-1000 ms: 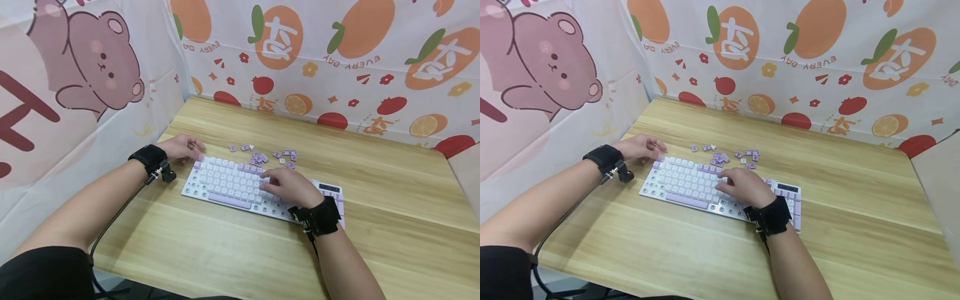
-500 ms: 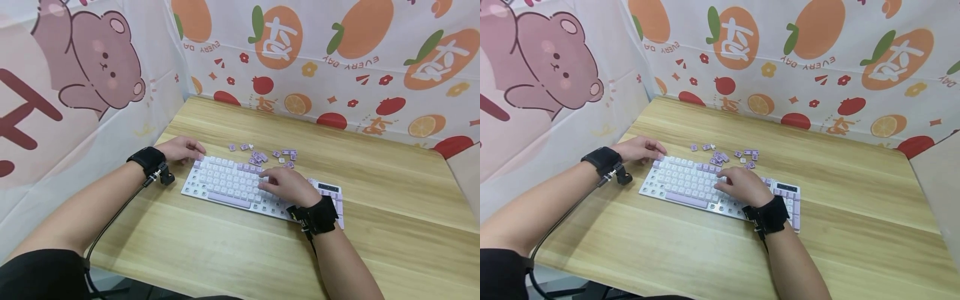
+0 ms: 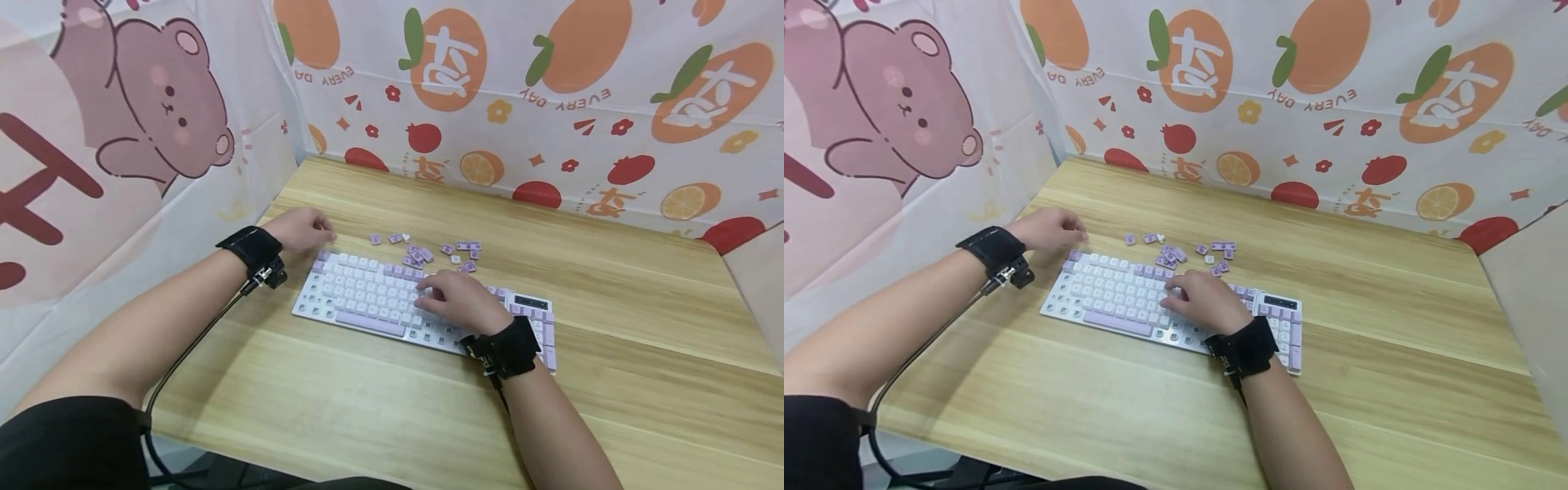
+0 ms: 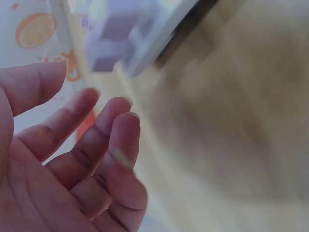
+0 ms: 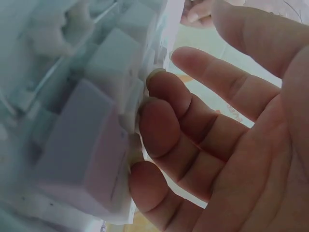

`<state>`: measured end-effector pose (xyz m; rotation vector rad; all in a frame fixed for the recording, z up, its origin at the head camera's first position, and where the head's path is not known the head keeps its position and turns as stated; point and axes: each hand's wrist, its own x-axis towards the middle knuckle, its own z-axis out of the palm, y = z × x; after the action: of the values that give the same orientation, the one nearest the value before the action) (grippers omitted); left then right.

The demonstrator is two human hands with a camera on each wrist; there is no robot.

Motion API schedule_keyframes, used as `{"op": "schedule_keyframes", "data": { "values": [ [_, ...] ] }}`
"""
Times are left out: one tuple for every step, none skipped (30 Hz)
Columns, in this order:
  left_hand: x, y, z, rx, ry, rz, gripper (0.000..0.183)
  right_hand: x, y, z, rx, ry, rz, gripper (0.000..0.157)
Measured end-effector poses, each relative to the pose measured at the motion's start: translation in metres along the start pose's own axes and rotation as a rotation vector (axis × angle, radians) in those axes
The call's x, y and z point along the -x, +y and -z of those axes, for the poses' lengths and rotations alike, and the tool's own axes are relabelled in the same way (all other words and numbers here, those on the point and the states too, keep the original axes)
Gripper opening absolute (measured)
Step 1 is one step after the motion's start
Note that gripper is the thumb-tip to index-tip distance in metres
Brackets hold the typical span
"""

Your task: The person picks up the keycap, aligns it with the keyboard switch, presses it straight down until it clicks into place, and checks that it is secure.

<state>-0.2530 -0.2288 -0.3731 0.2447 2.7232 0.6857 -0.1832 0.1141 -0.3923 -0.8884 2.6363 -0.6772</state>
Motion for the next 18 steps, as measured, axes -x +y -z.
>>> {"op": "schedule_keyframes", "data": {
  "values": [
    [-0.001,0.005,0.003,-0.031,0.028,-0.008,0.026,0.000,0.000,0.000,0.000,-0.002,-0.002,0.036],
    [-0.002,0.010,0.005,-0.049,0.048,-0.015,0.025,0.000,-0.001,0.000,-0.001,-0.004,-0.004,0.036],
    [-0.004,0.015,0.007,-0.062,0.061,-0.021,0.025,0.000,-0.001,0.000,-0.001,-0.006,-0.007,0.036],
    [-0.007,0.020,0.008,-0.078,0.071,-0.032,0.026,0.000,-0.001,0.000,0.000,-0.006,-0.011,0.036],
    [-0.009,0.026,0.010,-0.099,0.077,-0.038,0.028,0.000,-0.001,0.001,0.001,-0.006,-0.014,0.036],
    [-0.011,0.032,0.010,-0.121,0.082,-0.044,0.031,0.001,-0.002,0.001,0.003,-0.006,-0.016,0.035],
    [-0.014,0.037,0.010,-0.150,0.086,-0.049,0.033,0.001,-0.002,0.001,0.003,-0.004,-0.017,0.035],
    [-0.016,0.041,0.009,-0.182,0.087,-0.053,0.035,0.001,-0.002,0.001,0.004,-0.003,-0.016,0.035],
    [-0.017,0.046,0.007,-0.212,0.086,-0.056,0.036,0.001,-0.002,0.001,0.004,-0.003,-0.013,0.035],
    [-0.019,0.050,0.006,-0.241,0.082,-0.054,0.038,0.001,-0.002,0.001,0.003,-0.004,-0.010,0.034],
    [-0.021,0.053,0.003,-0.265,0.077,-0.055,0.038,0.001,-0.002,0.001,0.002,-0.006,-0.008,0.034],
    [-0.022,0.057,0.001,-0.284,0.069,-0.056,0.039,0.001,-0.003,0.001,0.000,-0.008,-0.006,0.034],
    [-0.024,0.060,-0.001,-0.300,0.059,-0.058,0.039,0.000,-0.003,0.001,-0.004,-0.010,-0.005,0.034],
    [-0.027,0.063,-0.004,-0.312,0.049,-0.062,0.040,0.000,-0.003,0.001,-0.006,-0.013,-0.005,0.033],
    [-0.029,0.066,-0.006,-0.320,0.038,-0.066,0.040,0.000,-0.003,0.001,-0.008,-0.014,-0.005,0.033],
    [-0.032,0.069,-0.008,-0.325,0.029,-0.066,0.040,0.000,-0.003,0.001,-0.009,-0.016,-0.006,0.033],
    [-0.035,0.072,-0.010,-0.330,0.022,-0.070,0.039,0.000,-0.003,0.001,-0.011,-0.019,-0.007,0.033],
    [-0.039,0.075,-0.013,-0.335,0.018,-0.072,0.038,0.000,-0.003,0.001,-0.015,-0.021,-0.006,0.032]
  ]
}}
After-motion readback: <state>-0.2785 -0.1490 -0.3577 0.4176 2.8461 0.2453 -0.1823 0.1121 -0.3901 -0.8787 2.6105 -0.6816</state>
